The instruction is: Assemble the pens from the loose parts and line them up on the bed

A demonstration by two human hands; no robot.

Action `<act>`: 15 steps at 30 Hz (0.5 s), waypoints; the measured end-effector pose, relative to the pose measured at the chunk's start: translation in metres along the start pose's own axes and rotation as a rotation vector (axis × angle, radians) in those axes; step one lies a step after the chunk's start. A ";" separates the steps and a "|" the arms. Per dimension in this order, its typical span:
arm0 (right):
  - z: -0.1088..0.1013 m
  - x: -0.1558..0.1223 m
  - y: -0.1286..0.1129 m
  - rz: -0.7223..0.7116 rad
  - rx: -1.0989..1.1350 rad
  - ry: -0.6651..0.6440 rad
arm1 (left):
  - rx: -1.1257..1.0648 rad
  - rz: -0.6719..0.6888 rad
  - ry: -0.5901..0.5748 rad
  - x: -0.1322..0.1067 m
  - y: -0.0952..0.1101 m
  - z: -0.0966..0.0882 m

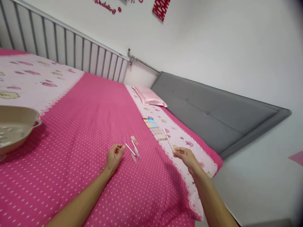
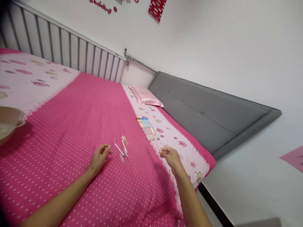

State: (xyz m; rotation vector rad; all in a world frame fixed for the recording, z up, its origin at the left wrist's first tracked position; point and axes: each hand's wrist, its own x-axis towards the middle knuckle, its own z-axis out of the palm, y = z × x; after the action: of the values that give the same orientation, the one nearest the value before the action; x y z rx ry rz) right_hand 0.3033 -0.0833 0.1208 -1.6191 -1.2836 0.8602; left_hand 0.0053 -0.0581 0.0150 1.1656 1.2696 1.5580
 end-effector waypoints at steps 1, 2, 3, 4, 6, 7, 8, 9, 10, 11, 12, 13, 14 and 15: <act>-0.007 0.003 0.006 0.003 -0.004 0.034 | 0.008 0.005 0.002 0.000 0.000 -0.001; -0.013 0.007 0.012 0.009 -0.007 0.063 | 0.016 0.008 0.002 0.001 -0.001 -0.001; -0.018 0.013 0.018 0.015 -0.008 0.094 | 0.025 0.011 0.001 0.001 -0.002 -0.001; -0.021 0.020 0.025 0.020 -0.010 0.125 | 0.033 0.011 -0.003 0.002 -0.003 -0.001; -0.026 0.037 0.038 0.034 -0.019 0.186 | 0.049 0.008 -0.012 0.003 -0.005 -0.002; -0.027 0.046 0.044 0.040 -0.025 0.214 | 0.056 0.005 -0.017 0.003 -0.007 -0.003; -0.028 0.056 0.051 0.046 -0.035 0.239 | 0.062 0.000 -0.021 0.003 -0.009 -0.004; -0.028 0.067 0.057 0.054 -0.047 0.265 | 0.067 -0.006 -0.024 0.004 -0.010 -0.005; -0.027 0.078 0.063 0.064 -0.062 0.288 | 0.080 -0.014 -0.022 0.004 -0.011 -0.007; -0.025 0.089 0.069 0.076 -0.081 0.311 | 0.088 -0.025 -0.028 0.004 -0.012 -0.008; -0.023 0.100 0.075 0.088 -0.102 0.331 | 0.095 -0.037 -0.021 0.004 -0.013 -0.010; -0.021 0.110 0.082 0.102 -0.125 0.346 | 0.102 -0.047 -0.017 0.005 -0.013 -0.011; -0.018 0.121 0.088 0.115 -0.149 0.355 | 0.103 -0.054 0.000 0.005 -0.013 -0.012; -0.015 0.131 0.095 0.128 -0.172 0.359 | 0.104 -0.062 0.013 0.005 -0.013 -0.013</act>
State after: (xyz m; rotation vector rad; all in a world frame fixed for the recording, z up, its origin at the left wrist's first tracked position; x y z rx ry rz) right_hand 0.3817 0.0333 0.0389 -1.9067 -1.0305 0.5109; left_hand -0.0086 -0.0545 0.0024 1.1715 1.3966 1.4714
